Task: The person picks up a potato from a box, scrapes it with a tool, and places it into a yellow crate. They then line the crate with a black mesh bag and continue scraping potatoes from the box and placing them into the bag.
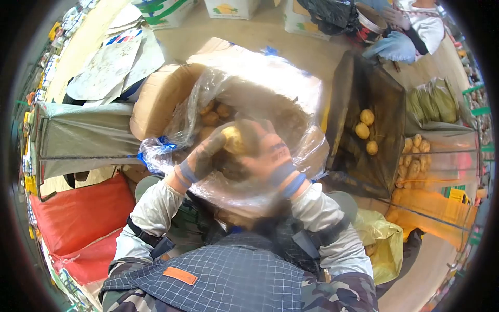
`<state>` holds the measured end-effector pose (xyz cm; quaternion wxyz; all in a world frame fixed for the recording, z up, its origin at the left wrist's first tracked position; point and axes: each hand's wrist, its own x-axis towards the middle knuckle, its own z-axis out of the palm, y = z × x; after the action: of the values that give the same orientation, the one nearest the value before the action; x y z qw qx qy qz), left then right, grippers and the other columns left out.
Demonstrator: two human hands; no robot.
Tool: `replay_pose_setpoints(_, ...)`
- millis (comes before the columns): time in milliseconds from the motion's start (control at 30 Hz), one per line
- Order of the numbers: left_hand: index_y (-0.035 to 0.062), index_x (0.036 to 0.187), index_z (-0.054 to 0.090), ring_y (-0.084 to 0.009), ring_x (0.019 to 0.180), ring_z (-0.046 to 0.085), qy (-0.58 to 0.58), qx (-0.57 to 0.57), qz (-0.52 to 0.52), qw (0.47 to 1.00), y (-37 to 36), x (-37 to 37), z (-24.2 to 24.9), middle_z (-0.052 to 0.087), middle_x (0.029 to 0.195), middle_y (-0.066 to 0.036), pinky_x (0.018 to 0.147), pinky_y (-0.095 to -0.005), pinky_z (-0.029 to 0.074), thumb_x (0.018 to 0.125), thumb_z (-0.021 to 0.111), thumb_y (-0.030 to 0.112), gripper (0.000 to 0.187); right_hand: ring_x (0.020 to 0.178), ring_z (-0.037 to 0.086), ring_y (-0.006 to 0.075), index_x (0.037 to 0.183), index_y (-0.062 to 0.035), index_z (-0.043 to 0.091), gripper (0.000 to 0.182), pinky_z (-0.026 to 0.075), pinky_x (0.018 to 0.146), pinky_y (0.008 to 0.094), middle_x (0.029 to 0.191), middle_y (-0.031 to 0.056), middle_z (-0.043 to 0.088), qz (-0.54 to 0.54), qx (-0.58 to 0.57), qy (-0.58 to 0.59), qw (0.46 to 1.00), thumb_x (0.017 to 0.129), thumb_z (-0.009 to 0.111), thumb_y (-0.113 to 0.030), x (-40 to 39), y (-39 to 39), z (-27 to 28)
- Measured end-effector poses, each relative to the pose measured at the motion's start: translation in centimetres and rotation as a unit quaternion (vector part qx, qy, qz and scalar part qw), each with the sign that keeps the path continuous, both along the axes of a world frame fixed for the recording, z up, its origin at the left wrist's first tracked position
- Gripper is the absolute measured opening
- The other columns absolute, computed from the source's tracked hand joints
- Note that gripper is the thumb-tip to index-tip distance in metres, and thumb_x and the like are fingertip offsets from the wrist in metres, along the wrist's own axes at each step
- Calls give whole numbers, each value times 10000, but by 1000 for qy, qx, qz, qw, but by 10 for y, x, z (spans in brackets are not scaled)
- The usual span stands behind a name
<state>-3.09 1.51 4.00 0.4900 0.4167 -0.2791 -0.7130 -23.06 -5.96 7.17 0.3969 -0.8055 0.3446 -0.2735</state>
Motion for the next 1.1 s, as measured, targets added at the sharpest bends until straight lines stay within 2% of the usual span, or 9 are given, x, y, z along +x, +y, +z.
replay_pose_setpoints(33,72,1501,332,-199,1043,628,30,-8,-4,1000,1,0,2,548,1305,-96,809,-332,575,967,569,411,675,1038,607,215,1294,15,531,652,489,922,336,1147,101,634,4,-25,-21,999,727,813,-142,2,-1,2)
replay_pose_setpoints(133,97,1495,344,-213,1037,631,50,41,41,997,5,2,27,551,1298,-99,781,-331,582,907,632,303,687,990,619,185,1277,27,540,579,508,865,303,1092,70,651,10,369,-178,912,784,772,-171,2,-13,16)
replay_pose_setpoints(200,109,1496,347,-204,1038,624,34,25,61,997,7,-1,37,551,1296,-100,759,-322,582,862,648,257,717,1024,641,303,1233,-52,595,431,495,906,370,1081,167,677,0,335,-131,933,880,699,-277,1,-21,21)
replay_pose_setpoints(533,36,1478,365,-233,1218,526,-97,-79,36,991,21,-9,49,512,1371,-131,1033,-363,455,727,693,203,836,1095,620,377,1207,-68,621,372,476,934,422,1155,230,654,-16,153,19,988,909,642,-289,3,-13,-14)
replay_pose_setpoints(633,28,1473,369,-260,1239,527,-32,-117,36,992,21,-16,42,513,1377,-156,1034,-372,459,741,713,240,836,1112,620,381,1229,-71,620,368,478,936,430,1204,227,644,-40,152,70,985,923,611,-275,-4,-18,-38)
replay_pose_setpoints(733,13,1447,395,-185,1150,580,-32,-164,34,985,18,-25,46,548,1336,-107,963,-329,503,912,627,494,756,900,668,306,1200,3,626,331,516,844,344,966,155,716,-145,-34,145,978,918,630,-169,-10,-4,-19)
replay_pose_setpoints(900,1,1370,496,-164,1092,605,7,-14,56,998,20,-14,35,621,1225,-92,940,-303,504,987,517,508,636,1010,663,268,1298,-73,594,423,530,855,369,1240,136,647,43,382,-64,921,916,619,-253,-17,-15,25)
replay_pose_setpoints(1033,5,1334,539,-141,1039,615,51,-10,125,991,18,-19,31,658,1149,-81,920,-285,498,1008,499,475,573,1170,574,216,1376,-63,530,477,464,992,348,1336,108,574,132,444,-169,870,929,596,-213,-15,-4,35)
replay_pose_setpoints(1100,6,1333,539,-145,1046,611,-137,-84,118,980,16,-10,12,648,1168,-79,917,-290,497,1011,500,469,566,1233,530,211,1395,-47,510,496,424,1048,337,1363,113,552,154,422,-217,867,927,593,-189,-9,-2,26)
